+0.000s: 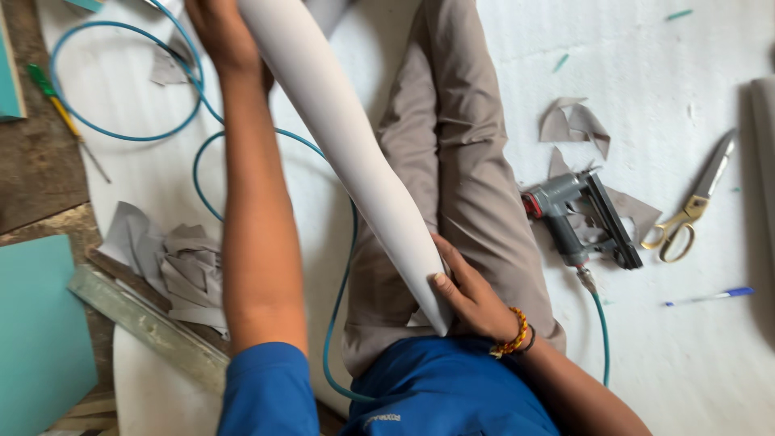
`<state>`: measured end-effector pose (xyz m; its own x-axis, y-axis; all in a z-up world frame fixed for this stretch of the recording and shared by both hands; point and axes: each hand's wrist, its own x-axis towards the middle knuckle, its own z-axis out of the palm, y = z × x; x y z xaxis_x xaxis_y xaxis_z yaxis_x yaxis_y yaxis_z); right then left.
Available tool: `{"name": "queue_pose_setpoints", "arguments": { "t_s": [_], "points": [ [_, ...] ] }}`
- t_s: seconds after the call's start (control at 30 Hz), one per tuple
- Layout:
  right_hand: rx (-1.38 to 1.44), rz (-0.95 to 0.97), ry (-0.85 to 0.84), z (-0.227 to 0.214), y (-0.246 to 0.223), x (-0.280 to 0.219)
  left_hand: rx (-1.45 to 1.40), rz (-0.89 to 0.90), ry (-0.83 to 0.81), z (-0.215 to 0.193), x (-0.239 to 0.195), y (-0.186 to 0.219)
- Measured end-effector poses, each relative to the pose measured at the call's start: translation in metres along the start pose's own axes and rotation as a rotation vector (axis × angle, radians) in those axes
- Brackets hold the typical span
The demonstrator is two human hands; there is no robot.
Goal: The person wraps a cylindrical foam cushion with fabric, smooths it, and secures the fabric using a pneumatic staple gun. They adjust the fabric and staple repeatedly to finish the cushion.
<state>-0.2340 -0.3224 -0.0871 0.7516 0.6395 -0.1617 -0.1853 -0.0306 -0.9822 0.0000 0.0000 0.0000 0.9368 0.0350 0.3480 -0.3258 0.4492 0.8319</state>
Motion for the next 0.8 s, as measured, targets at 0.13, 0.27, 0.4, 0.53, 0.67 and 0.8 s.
{"name": "queue_pose_setpoints", "arguments": {
  "t_s": [0.13,0.27,0.4,0.53,0.67,0.8],
  "points": [
    [0.064,0.009,0.027,0.005,0.003,0.014,-0.211,0.001,-0.019,0.005,-0.002,0.008],
    [0.187,-0.189,-0.017,-0.010,-0.026,0.059,-0.573,-0.070,-0.040,0.034,-0.007,0.004],
    [0.219,-0.391,-0.015,-0.022,-0.061,0.108,-0.641,-0.035,-0.117,0.058,-0.014,-0.008],
    [-0.139,-0.363,0.295,-0.008,-0.095,0.121,-0.320,-0.092,-0.053,0.058,0.003,-0.012],
    [-0.405,-0.406,0.653,-0.004,-0.131,0.122,-0.116,-0.158,-0.056,0.058,0.024,-0.026],
    [-0.603,-0.328,0.761,-0.016,-0.134,0.137,-0.083,-0.284,-0.088,0.061,0.007,-0.066]
  ]
}}
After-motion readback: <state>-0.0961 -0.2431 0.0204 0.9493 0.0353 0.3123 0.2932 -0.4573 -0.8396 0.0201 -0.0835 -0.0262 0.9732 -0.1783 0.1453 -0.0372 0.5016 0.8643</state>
